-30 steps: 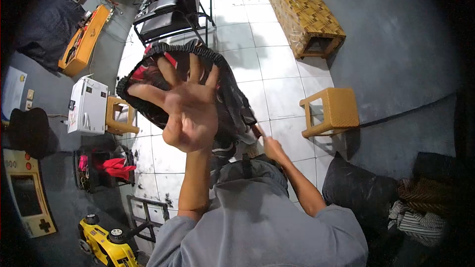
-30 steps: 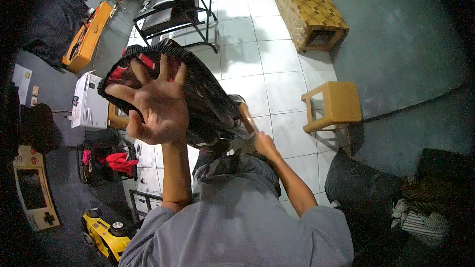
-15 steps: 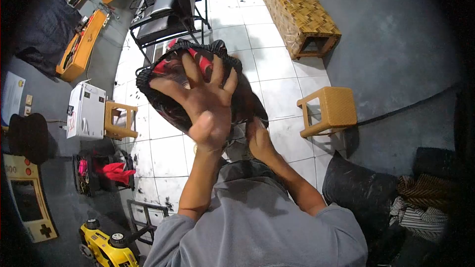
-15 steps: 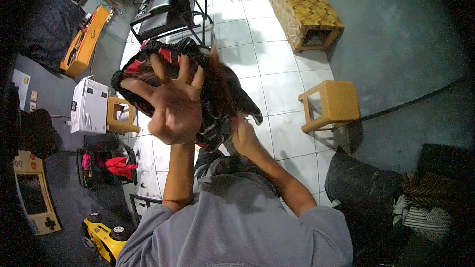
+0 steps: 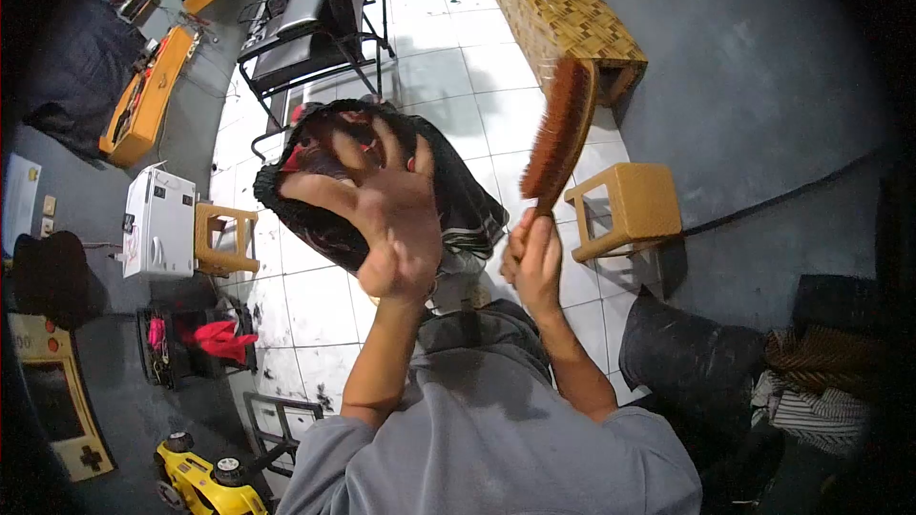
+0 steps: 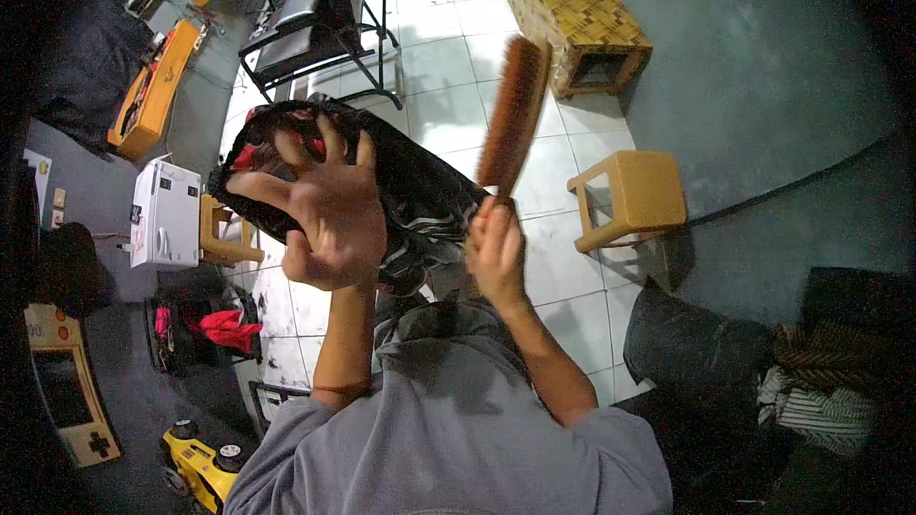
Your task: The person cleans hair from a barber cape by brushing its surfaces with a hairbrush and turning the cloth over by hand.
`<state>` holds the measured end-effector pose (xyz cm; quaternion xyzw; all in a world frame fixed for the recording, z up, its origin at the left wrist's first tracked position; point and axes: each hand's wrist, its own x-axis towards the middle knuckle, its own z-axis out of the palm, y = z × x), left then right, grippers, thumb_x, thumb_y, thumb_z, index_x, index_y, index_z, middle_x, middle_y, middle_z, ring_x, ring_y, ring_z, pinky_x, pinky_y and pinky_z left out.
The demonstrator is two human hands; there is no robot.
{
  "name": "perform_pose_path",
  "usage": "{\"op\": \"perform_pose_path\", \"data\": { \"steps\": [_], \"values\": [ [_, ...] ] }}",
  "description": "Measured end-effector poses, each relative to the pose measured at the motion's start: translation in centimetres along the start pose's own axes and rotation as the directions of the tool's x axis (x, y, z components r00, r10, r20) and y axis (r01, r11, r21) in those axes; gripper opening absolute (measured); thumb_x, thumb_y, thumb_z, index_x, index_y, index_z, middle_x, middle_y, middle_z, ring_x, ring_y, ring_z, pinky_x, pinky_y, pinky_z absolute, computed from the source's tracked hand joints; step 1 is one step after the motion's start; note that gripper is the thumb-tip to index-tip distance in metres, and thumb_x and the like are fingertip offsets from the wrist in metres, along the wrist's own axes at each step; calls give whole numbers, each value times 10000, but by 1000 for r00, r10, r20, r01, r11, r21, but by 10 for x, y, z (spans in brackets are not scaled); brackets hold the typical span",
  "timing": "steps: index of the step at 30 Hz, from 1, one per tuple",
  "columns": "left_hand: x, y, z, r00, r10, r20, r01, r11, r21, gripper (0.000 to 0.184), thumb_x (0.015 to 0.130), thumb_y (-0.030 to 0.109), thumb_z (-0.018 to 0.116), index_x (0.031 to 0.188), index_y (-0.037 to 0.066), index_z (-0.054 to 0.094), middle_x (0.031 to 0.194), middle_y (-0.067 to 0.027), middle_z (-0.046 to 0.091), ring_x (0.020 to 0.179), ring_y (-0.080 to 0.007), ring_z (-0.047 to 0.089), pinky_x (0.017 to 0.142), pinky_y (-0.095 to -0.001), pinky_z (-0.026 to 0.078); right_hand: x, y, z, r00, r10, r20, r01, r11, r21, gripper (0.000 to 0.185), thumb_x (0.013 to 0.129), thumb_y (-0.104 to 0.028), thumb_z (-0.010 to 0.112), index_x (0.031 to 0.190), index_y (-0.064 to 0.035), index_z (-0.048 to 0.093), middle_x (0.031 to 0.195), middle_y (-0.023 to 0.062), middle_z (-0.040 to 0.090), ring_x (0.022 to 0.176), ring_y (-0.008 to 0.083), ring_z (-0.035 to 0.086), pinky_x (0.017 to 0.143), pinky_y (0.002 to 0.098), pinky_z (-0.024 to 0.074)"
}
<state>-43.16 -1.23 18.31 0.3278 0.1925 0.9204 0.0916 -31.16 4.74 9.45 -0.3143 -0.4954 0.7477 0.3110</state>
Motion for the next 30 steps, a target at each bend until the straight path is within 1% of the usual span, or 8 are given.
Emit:
{"op": "perform_pose_path", "data": {
  "steps": [3,10,12,15,19,23,26,30],
  "values": [
    [-5,-9,6,993,5,115,-5,1000,-6,974,627,317,633,1332,504,-12,1443,78,130,1321,-296,133,1035,-510,116,5,43,10,799,-472,373,594,714,-370,177,893,-126,405,922,43,449,673,211,499,603,362,495,562,414,417],
    [15,26,-8,992,74,102,-75,997,8,729,722,403,527,1333,478,137,1419,-38,235,1247,-400,285,980,-561,294,8,130,-54,886,349,306,115,474,-873,333,915,-241,349,888,64,481,756,276,551,736,428,556,646,461,434],
    [19,34,-19,998,-2,66,4,999,-37,778,735,299,535,1337,488,80,1391,-25,275,1209,-344,346,971,-505,328,26,218,-120,859,192,475,408,303,-861,326,914,-288,373,863,13,485,653,196,536,566,345,538,526,438,442],
    [18,38,-26,997,-77,-28,78,997,21,712,773,264,495,1357,355,100,1289,-60,375,1104,-259,451,916,-399,403,36,159,-112,861,508,-20,-386,629,-675,324,911,-353,383,812,-55,465,569,64,457,420,188,445,367,335,373],
    [26,38,-12,977,-103,-184,157,939,307,681,778,166,476,1378,110,159,1163,-76,445,1042,-185,462,930,-317,355,29,27,-43,956,276,103,-265,958,-109,352,942,-378,304,802,-77,422,545,-31,322,372,93,326,332,263,299],
    [19,32,-4,937,-331,-110,348,891,292,959,723,-5,550,1406,222,-83,1266,-117,323,1063,-196,402,940,-302,312,13,-16,-6,878,43,476,-73,996,45,221,929,-203,396,904,17,408,604,29,385,506,105,394,457,261,362],
    [21,30,3,946,-316,-74,316,845,431,999,700,-46,565,1404,227,-91,1352,-156,258,1137,-214,373,886,-289,372,16,31,4,827,-203,525,413,852,-322,206,909,-159,409,948,43,420,610,107,471,510,196,472,479,333,396],
    [28,44,-8,954,-275,-123,301,870,391,997,686,-75,547,1407,206,-82,1344,-154,283,1144,-210,380,868,-271,385,19,134,-50,856,281,435,290,436,-852,305,926,-268,332,977,-3,475,707,260,568,710,448,552,623,514,435]
  ]
}}
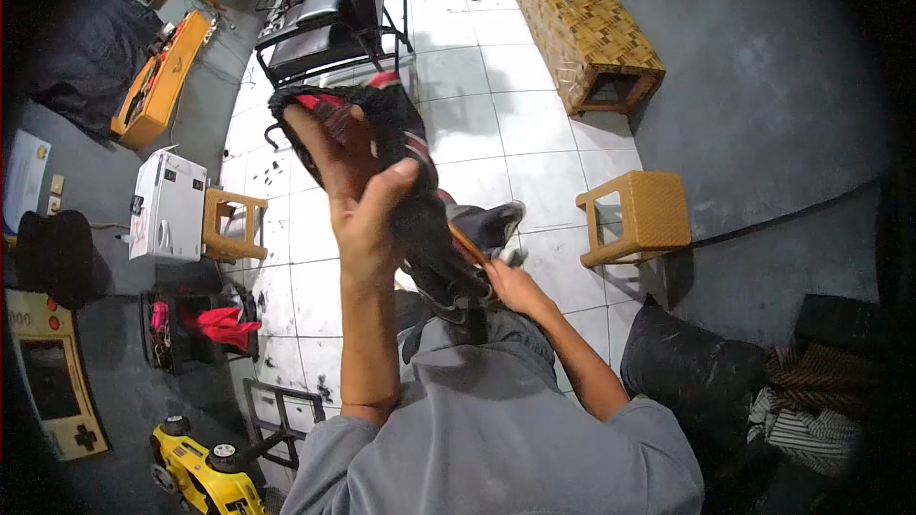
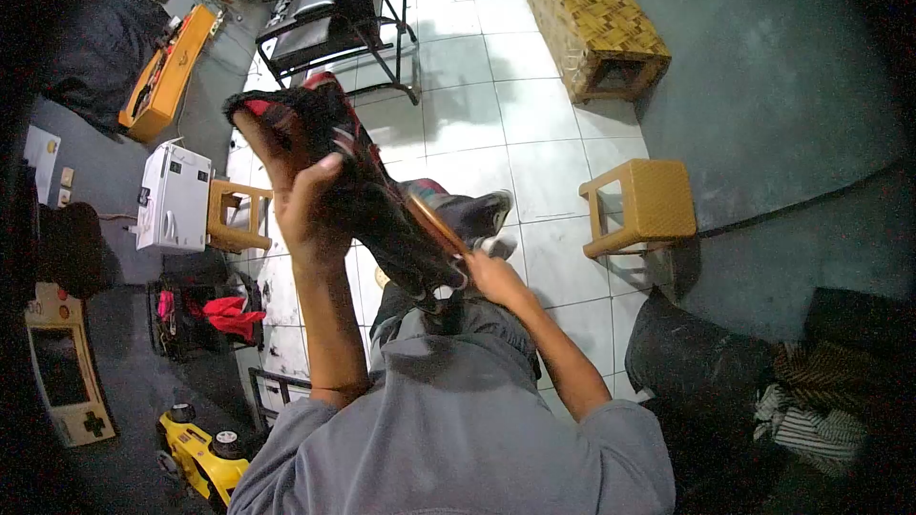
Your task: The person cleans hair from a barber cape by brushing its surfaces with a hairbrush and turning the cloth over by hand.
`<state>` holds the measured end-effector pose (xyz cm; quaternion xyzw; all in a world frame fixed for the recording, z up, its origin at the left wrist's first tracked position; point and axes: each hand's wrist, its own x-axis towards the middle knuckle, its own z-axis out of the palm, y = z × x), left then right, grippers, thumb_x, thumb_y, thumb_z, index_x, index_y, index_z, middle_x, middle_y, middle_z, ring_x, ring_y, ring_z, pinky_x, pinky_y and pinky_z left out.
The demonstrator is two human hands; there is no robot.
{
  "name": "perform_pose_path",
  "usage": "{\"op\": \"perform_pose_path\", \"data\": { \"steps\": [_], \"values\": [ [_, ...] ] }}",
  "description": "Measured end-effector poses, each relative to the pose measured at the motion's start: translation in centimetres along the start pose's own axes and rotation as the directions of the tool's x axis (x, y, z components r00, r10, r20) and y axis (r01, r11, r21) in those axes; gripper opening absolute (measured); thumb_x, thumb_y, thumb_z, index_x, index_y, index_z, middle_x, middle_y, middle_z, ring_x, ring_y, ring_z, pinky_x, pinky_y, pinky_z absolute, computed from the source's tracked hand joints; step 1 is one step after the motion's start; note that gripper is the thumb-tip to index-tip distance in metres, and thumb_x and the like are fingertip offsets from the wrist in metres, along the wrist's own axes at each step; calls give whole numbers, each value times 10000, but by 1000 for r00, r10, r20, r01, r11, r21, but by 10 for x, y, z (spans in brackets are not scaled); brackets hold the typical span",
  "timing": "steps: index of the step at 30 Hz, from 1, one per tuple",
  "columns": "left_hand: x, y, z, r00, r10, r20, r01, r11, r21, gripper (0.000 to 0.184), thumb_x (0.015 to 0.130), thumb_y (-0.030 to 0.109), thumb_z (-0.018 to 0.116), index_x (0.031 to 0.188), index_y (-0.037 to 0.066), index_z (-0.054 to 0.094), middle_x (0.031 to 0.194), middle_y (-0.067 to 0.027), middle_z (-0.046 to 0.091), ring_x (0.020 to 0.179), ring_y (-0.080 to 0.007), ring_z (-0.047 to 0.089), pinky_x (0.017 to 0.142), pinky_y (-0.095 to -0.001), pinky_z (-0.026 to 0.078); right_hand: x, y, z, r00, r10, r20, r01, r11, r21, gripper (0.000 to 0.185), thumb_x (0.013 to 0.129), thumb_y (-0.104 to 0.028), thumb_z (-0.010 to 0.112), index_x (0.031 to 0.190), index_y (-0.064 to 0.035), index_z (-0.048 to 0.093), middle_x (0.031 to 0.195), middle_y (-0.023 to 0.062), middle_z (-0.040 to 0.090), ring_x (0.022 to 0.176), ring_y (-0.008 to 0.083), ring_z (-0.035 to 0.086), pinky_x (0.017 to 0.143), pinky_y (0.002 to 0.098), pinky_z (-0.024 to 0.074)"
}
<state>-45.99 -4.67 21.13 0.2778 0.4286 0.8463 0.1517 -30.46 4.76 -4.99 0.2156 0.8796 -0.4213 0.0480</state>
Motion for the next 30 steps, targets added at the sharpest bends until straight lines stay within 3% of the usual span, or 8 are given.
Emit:
{"op": "perform_pose_path", "data": {
  "steps": [4,7,11,14,21,23,26,30],
  "values": [
    [8,-2,-12,996,81,-34,-76,987,142,956,670,-87,481,1412,201,-49,1309,-131,325,984,-182,469,784,-246,436,-12,167,79,935,162,314,-29,921,-389,324,883,-218,354,933,10,579,780,236,604,764,409,586,692,485,463],
    [5,-2,-10,998,-17,-62,20,998,54,934,654,-83,437,1416,197,-27,1285,-120,350,918,-164,480,741,-234,446,-17,150,36,929,361,78,-335,912,-236,354,887,-237,348,865,25,585,802,250,600,767,425,581,710,503,449],
    [4,-9,-6,994,-110,23,109,992,60,938,629,-74,417,1417,192,-18,1219,-93,391,858,-141,476,689,-224,443,-15,18,-51,900,417,-130,-190,642,743,405,942,-377,297,773,-52,471,523,24,439,418,142,452,383,303,373],
    [1,-22,-1,986,-109,129,96,990,104,961,608,-99,426,1415,169,-22,1398,-117,231,1043,-161,442,745,-224,439,-22,-75,-77,947,162,-277,202,368,907,347,945,-390,289,841,-80,408,568,-30,347,423,54,331,370,209,286],
    [-4,-14,-2,957,-145,251,144,989,22,977,587,-41,461,1413,123,-35,1430,-129,167,1301,-227,213,1042,-305,176,12,-54,-10,839,-329,-434,444,874,197,223,928,-202,365,996,2,424,620,247,543,628,436,561,526,475,414],
    [-1,-4,-9,995,-10,99,2,997,83,1010,560,-44,455,1419,191,-23,1401,-115,224,1119,-215,408,862,-284,410,14,10,27,1000,16,6,-16,1000,-6,255,907,-226,393,1023,-1,429,768,289,571,756,468,546,631,530,428],
    [1,11,-15,999,33,16,-34,996,78,1019,541,-32,467,1420,186,0,1356,-121,284,963,-196,484,722,-262,458,-7,117,66,956,97,278,-5,949,-314,276,875,-178,396,1060,6,485,831,270,592,766,422,582,650,503,455],
    [-1,14,-25,1000,16,1,-16,998,69,1007,537,-3,475,1420,159,17,1302,-125,342,967,-205,496,755,-268,462,-14,180,79,942,326,80,-301,925,-231,312,898,-210,335,898,10,555,757,221,594,618,360,593,554,445,468]
  ]
}}
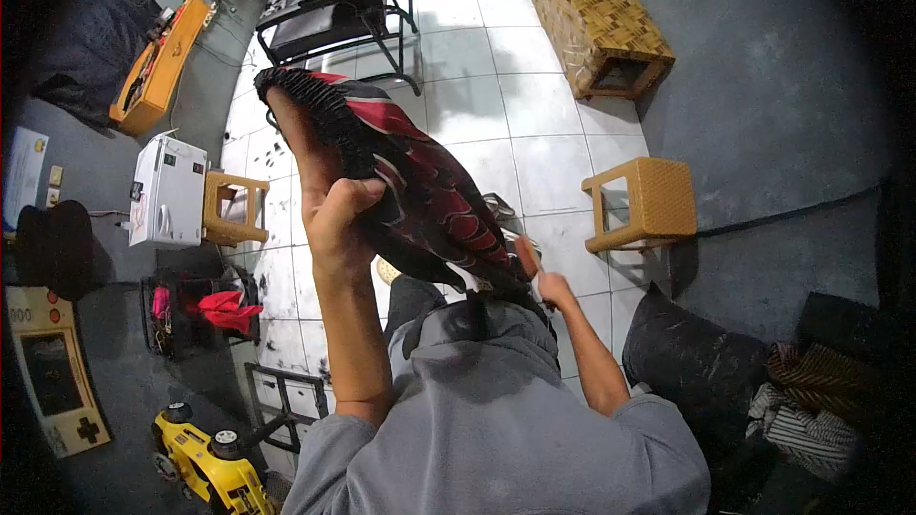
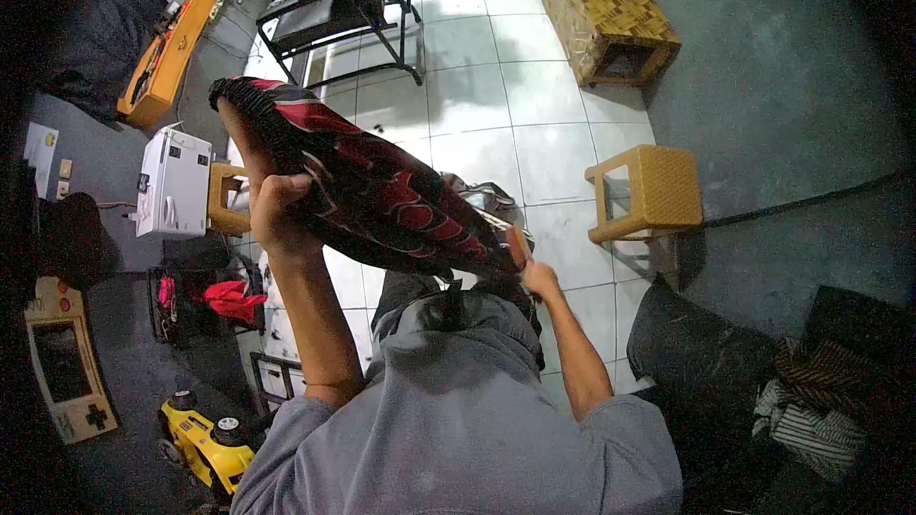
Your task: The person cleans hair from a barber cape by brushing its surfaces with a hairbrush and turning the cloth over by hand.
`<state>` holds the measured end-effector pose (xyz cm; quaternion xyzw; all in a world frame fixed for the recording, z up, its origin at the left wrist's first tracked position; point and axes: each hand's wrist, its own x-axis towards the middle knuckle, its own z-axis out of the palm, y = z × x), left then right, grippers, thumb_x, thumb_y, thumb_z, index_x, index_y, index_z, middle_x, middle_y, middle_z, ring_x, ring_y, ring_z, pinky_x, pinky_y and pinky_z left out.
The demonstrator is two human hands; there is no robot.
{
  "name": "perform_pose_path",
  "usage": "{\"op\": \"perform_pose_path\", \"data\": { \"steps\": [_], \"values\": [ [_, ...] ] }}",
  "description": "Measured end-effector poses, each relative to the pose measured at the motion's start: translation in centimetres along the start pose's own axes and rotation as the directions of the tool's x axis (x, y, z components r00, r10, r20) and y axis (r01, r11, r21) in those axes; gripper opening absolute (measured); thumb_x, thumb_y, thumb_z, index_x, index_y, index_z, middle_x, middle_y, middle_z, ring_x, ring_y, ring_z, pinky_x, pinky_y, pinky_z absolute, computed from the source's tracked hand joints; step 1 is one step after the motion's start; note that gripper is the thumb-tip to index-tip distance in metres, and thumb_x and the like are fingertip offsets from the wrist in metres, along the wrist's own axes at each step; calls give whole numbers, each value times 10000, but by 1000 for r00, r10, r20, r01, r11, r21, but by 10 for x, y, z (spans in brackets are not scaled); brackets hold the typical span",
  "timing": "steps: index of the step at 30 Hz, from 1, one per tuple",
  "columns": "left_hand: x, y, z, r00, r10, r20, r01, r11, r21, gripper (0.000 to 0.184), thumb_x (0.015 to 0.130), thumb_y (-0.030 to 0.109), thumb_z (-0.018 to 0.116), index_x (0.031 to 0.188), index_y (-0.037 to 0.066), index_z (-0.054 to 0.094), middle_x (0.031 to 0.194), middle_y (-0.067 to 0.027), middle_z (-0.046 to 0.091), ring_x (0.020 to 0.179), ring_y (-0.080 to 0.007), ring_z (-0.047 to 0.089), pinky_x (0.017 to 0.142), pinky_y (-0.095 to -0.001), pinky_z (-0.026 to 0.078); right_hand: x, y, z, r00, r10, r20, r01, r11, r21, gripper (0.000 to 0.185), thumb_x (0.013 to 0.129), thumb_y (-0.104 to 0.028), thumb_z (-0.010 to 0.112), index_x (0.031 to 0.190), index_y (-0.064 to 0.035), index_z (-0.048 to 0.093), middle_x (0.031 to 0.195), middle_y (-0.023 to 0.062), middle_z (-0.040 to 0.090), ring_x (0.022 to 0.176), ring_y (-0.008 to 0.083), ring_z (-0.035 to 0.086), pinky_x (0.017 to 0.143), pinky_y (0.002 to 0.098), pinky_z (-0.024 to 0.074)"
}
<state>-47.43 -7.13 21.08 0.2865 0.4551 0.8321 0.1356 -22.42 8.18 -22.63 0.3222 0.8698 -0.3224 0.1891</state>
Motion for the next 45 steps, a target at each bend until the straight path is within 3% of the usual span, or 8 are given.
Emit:
{"op": "perform_pose_path", "data": {
  "steps": [9,17,21,25,29,33,38,45],
  "values": [
    [-8,-19,24,954,-185,236,170,982,86,864,717,30,573,1402,41,46,1075,-79,497,845,-121,506,745,-233,425,-95,-221,-189,850,-260,-457,476,11,879,313,946,-324,323,922,-38,448,556,-1,380,440,88,396,383,264,315],
    [-1,8,7,998,-49,-33,45,993,-112,808,713,34,542,1402,63,122,1133,-108,457,952,-175,511,844,-297,431,-19,-105,-43,966,-258,0,258,966,-9,293,868,-179,380,1064,-7,515,766,233,600,778,399,590,646,474,458],
    [2,21,-12,997,-51,55,57,991,-118,804,685,57,527,1393,35,146,1185,-132,429,991,-207,506,873,-315,421,15,32,25,912,-97,400,225,931,-287,376,897,-284,334,1007,14,534,784,254,596,768,432,572,696,513,439],
    [-1,2,-9,970,-230,75,229,973,12,786,731,69,579,1384,-1,148,1197,-115,441,1000,-158,493,897,-270,378,-15,-40,-71,960,-108,-258,182,941,284,371,922,-338,345,822,-19,507,573,127,521,524,243,536,463,373,422],
    [-9,-17,17,946,-293,136,286,956,67,826,749,14,601,1384,-24,74,1225,-90,400,1026,-150,446,902,-259,351,-77,-188,-180,963,-133,-235,252,126,960,377,942,-434,278,804,-100,385,570,-29,315,405,54,303,356,211,279],
    [-6,-28,32,935,-242,259,221,969,106,834,751,28,595,1386,-23,56,1217,-96,385,1033,-139,424,906,-243,334,-86,-245,-176,608,-399,-686,791,235,565,389,863,-96,410,1219,57,373,1066,216,550,977,320,548,876,368,406],
    [-5,-12,16,965,-234,118,247,963,-110,943,671,2,601,1411,88,23,1140,-94,438,936,-167,500,837,-303,425,-7,-170,-79,955,-281,95,243,924,297,398,898,-340,399,1203,-84,419,979,243,586,930,378,563,788,427,453],
    [-5,4,-14,989,-116,97,135,965,-225,855,638,59,547,1396,108,156,1253,-146,393,1120,-284,435,978,-404,321,14,-31,-18,995,-96,26,96,995,25,463,905,-367,317,852,10,580,810,258,590,769,405,580,678,489,439]
  ]
}}
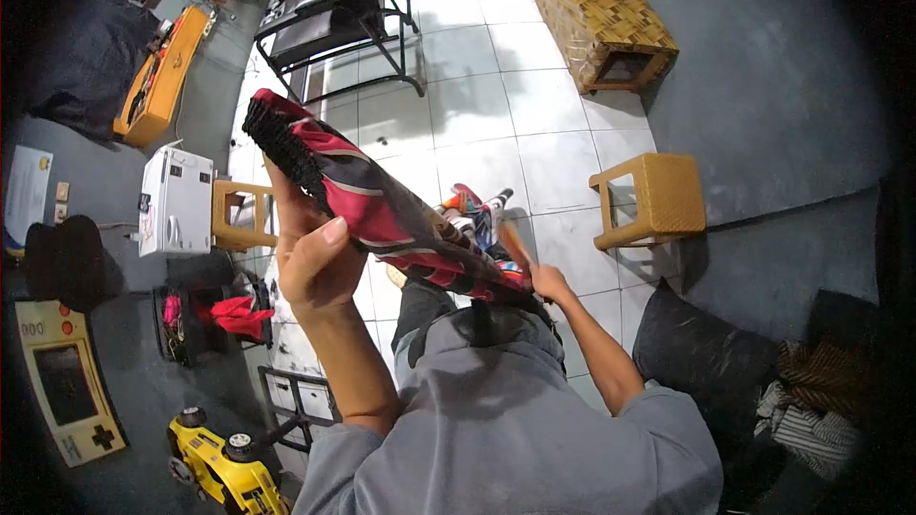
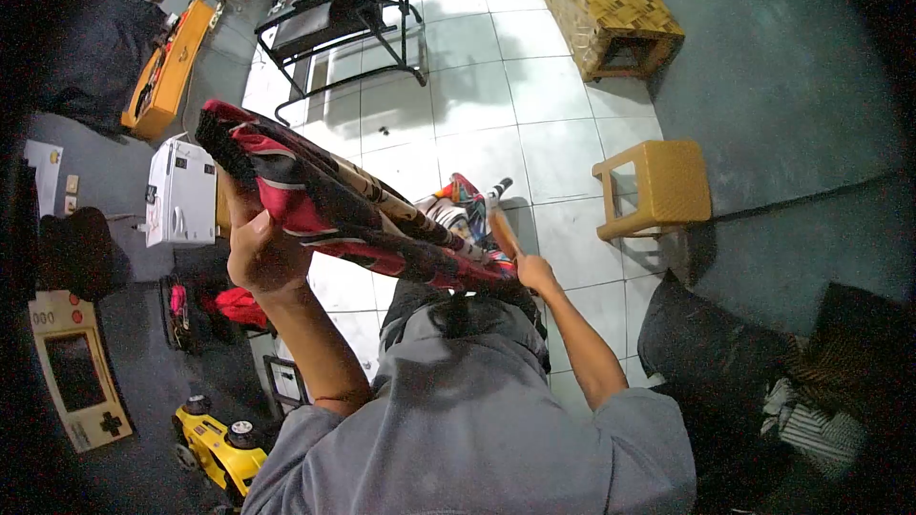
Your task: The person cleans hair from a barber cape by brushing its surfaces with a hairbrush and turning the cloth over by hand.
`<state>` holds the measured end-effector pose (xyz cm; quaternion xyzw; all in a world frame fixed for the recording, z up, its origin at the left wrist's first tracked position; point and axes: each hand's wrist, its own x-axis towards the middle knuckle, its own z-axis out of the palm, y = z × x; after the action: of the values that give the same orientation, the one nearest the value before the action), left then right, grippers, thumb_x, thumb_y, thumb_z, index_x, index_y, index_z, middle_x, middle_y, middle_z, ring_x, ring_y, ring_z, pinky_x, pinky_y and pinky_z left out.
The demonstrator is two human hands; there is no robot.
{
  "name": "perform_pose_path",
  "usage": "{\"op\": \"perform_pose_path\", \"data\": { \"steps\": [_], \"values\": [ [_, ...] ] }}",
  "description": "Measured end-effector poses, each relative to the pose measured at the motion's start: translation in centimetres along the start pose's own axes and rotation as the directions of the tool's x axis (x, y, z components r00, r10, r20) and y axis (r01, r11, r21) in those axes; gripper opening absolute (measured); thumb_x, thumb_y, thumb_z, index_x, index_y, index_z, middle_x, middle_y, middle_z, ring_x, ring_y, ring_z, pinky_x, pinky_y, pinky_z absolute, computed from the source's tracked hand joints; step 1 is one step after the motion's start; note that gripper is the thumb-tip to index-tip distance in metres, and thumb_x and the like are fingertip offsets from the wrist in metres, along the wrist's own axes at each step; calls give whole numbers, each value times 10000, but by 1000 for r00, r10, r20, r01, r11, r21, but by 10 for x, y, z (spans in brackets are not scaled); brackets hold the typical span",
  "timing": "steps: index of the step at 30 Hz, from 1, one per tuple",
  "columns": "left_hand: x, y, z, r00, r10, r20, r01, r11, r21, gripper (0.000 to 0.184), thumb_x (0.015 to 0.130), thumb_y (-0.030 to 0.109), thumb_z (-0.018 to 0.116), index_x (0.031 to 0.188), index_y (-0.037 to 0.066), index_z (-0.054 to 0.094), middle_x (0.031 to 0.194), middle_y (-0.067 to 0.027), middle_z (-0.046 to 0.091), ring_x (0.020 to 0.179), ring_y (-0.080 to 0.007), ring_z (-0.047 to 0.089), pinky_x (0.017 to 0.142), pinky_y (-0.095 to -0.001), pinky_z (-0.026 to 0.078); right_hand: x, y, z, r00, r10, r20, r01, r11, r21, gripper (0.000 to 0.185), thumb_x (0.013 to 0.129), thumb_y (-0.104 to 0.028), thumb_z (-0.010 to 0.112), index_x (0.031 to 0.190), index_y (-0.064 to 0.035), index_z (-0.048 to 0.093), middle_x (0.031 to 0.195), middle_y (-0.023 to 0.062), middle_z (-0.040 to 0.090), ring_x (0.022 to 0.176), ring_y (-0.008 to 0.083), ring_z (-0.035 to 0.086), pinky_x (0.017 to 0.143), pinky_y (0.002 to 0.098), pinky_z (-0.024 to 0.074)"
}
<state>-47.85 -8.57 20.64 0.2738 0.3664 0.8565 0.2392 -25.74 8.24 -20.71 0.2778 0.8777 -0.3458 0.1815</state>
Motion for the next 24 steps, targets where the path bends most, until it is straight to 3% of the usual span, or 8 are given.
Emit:
{"op": "perform_pose_path", "data": {
  "steps": [3,5,7,9,13,17,21,24],
  "values": [
    [-10,5,-7,994,-99,-42,94,990,-105,837,621,86,549,1384,85,205,1309,-173,352,1167,-311,405,995,-430,300,-15,-75,-75,890,-4,-456,201,902,383,494,923,-428,304,759,-11,513,619,142,562,535,295,552,514,412,435],
    [-10,3,-2,992,-118,-42,116,991,-60,806,626,118,552,1355,-1,229,1304,-191,351,1162,-312,407,983,-450,313,-34,-149,-130,957,2,-289,249,501,829,429,943,-402,282,731,-61,434,509,12,392,408,128,409,389,275,348],
    [-16,6,-5,983,-166,-75,165,986,-22,781,646,138,561,1331,-56,240,1296,-194,368,1155,-297,427,981,-440,320,-68,-216,-176,945,-194,-265,302,200,932,379,954,-371,278,744,-68,367,520,-15,333,394,71,321,367,216,282],
    [-22,9,-3,977,-177,-115,185,980,68,772,668,144,571,1319,-91,231,1300,-194,374,1172,-273,426,990,-406,318,-73,-240,-169,724,-458,-516,688,534,492,371,939,-350,335,908,6,435,533,60,405,432,166,403,423,278,339],
    [-41,17,-8,953,1,-304,54,983,174,771,712,140,556,1324,-113,160,1272,-253,383,1155,-334,442,991,-440,335,-58,-259,-121,695,-670,-259,617,372,693,350,920,-301,390,1068,14,422,625,223,513,561,370,520,507,379,405],
    [-53,42,-19,913,151,-379,-65,971,232,749,680,128,549,1287,-150,211,1208,-255,435,1113,-308,482,968,-395,367,4,-162,-4,916,-394,79,382,915,131,307,909,-271,367,1086,-45,475,794,244,585,752,377,586,623,454,459],
    [-73,67,-51,924,238,-300,-169,957,238,658,733,134,574,1259,-134,283,1207,-233,452,1098,-267,498,956,-362,382,18,-9,61,899,-94,428,240,924,-299,329,869,-234,368,916,-16,610,910,200,619,854,355,601,740,462,470],
    [-73,75,-52,607,218,-764,39,952,303,419,834,145,565,1181,-54,437,1093,-120,549,986,-149,550,845,-281,443,23,-7,63,969,-90,232,143,964,-223,386,905,-286,326,864,-16,598,814,204,620,707,337,611,628,457,473]
  ]
}}
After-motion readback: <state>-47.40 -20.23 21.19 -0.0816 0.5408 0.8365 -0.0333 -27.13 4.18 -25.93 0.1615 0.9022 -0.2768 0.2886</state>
